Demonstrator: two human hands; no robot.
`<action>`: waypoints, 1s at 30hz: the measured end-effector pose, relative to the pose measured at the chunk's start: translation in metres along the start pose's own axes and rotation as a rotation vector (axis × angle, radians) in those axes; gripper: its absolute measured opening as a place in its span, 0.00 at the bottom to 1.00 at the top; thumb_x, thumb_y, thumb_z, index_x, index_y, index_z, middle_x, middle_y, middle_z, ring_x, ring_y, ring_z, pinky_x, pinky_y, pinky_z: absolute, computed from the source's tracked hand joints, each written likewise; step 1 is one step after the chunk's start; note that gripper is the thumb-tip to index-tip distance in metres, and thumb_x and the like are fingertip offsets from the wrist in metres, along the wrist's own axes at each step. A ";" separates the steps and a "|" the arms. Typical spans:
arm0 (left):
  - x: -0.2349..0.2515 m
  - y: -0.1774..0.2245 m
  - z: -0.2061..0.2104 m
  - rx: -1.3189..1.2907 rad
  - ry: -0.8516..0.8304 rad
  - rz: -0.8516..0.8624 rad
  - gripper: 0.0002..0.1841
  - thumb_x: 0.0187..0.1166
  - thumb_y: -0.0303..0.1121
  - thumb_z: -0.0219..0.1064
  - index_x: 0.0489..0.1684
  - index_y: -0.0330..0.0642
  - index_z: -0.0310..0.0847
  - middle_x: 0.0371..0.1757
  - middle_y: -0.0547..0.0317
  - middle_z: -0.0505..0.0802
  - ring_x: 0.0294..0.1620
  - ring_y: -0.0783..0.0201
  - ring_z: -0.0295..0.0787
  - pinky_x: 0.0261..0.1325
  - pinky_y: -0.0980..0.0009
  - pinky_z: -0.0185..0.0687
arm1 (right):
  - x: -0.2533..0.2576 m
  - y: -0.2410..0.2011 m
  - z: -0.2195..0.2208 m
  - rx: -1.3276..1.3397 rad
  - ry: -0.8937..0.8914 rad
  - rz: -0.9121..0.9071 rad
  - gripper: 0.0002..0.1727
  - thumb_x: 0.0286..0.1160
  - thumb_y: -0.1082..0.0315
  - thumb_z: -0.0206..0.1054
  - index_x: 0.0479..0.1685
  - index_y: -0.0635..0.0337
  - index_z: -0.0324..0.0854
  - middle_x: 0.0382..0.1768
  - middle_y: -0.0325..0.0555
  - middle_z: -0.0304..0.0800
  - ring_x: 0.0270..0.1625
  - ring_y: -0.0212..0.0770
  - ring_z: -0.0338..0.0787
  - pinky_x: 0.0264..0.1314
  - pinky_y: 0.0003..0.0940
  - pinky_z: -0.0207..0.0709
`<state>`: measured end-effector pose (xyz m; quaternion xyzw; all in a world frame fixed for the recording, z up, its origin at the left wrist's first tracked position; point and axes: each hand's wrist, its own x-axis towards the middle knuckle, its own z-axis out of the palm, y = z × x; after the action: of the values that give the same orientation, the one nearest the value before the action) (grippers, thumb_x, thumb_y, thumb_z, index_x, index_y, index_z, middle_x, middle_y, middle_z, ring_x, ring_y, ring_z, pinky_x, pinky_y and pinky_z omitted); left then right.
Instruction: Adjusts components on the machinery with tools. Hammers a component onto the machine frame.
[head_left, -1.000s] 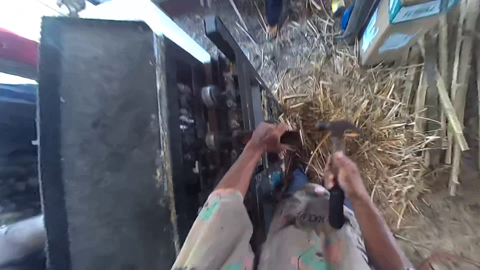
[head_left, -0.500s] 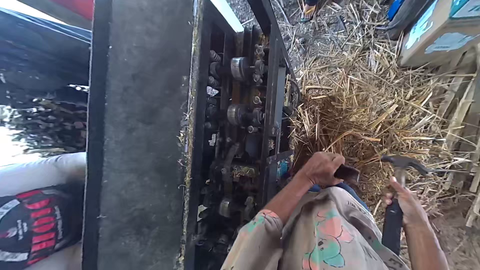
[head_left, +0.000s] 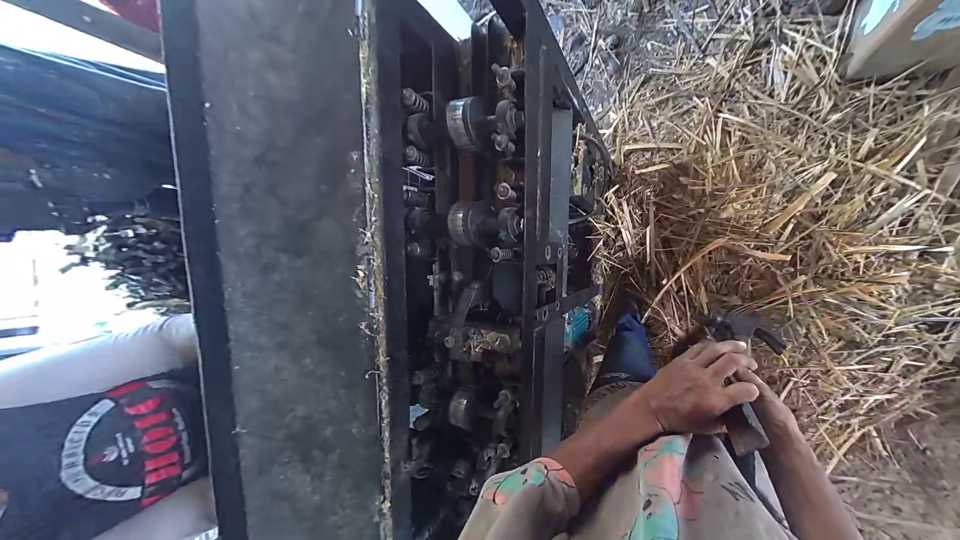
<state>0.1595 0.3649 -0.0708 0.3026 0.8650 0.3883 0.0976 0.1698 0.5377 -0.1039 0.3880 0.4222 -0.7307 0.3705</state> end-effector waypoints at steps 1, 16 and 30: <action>0.000 -0.001 -0.003 0.009 -0.012 -0.005 0.24 0.59 0.42 0.83 0.55 0.47 0.90 0.70 0.41 0.88 0.82 0.38 0.74 0.84 0.48 0.70 | 0.001 0.000 0.001 0.005 0.006 0.008 0.12 0.90 0.63 0.51 0.54 0.57 0.79 0.33 0.38 0.93 0.36 0.28 0.93 0.41 0.28 0.90; -0.115 -0.059 -0.156 0.021 0.273 -0.661 0.20 0.76 0.45 0.75 0.58 0.41 0.90 0.57 0.50 0.95 0.60 0.57 0.93 0.63 0.59 0.91 | 0.056 -0.012 0.023 -0.155 0.247 0.188 0.12 0.82 0.63 0.62 0.58 0.58 0.79 0.33 0.44 0.92 0.31 0.34 0.93 0.32 0.34 0.91; -0.164 -0.161 -0.235 0.087 0.734 -0.925 0.17 0.81 0.41 0.70 0.58 0.39 0.88 0.55 0.52 0.94 0.55 0.62 0.93 0.51 0.65 0.91 | 0.008 -0.052 0.008 -0.342 0.307 0.292 0.26 0.91 0.46 0.42 0.50 0.56 0.80 0.23 0.37 0.85 0.19 0.29 0.85 0.18 0.24 0.82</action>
<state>0.1241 0.0398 -0.0397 -0.2562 0.8993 0.3491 -0.0613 0.1190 0.5477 -0.0913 0.4827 0.5302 -0.5205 0.4637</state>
